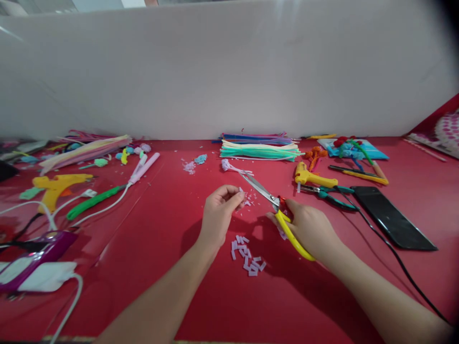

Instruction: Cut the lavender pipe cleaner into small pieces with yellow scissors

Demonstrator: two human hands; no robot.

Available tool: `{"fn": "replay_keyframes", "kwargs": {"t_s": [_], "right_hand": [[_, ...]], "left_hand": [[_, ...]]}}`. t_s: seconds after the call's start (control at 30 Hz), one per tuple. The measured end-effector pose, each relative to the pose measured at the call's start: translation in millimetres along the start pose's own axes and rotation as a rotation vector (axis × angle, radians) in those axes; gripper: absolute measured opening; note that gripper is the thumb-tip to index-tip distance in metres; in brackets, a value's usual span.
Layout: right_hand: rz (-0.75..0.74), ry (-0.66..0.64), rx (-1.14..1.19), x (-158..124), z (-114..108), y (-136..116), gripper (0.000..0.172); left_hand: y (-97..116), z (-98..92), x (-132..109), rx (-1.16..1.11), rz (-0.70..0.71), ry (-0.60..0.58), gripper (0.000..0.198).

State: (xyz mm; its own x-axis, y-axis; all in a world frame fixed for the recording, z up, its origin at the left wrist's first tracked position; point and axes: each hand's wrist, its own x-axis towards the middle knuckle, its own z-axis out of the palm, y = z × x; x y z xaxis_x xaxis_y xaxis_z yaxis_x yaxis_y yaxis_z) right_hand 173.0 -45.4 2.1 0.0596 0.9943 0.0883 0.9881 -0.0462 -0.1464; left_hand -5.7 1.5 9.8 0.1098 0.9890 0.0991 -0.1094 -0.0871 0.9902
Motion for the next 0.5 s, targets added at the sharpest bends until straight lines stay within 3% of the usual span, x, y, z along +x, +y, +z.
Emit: {"fn": "replay_keyframes", "kwargs": {"t_s": [0.27,0.5], "right_hand": [[-0.029,-0.031,0.370,-1,0,-2,0.031],[-0.018,-0.064,0.725,-4,7,-6,0.028]], "left_hand": [[0,4.9,-7,0.332,0.097,0.025,0.009],[-1,12.8,-14,0.507,0.240,-0.045,0.006]]}}
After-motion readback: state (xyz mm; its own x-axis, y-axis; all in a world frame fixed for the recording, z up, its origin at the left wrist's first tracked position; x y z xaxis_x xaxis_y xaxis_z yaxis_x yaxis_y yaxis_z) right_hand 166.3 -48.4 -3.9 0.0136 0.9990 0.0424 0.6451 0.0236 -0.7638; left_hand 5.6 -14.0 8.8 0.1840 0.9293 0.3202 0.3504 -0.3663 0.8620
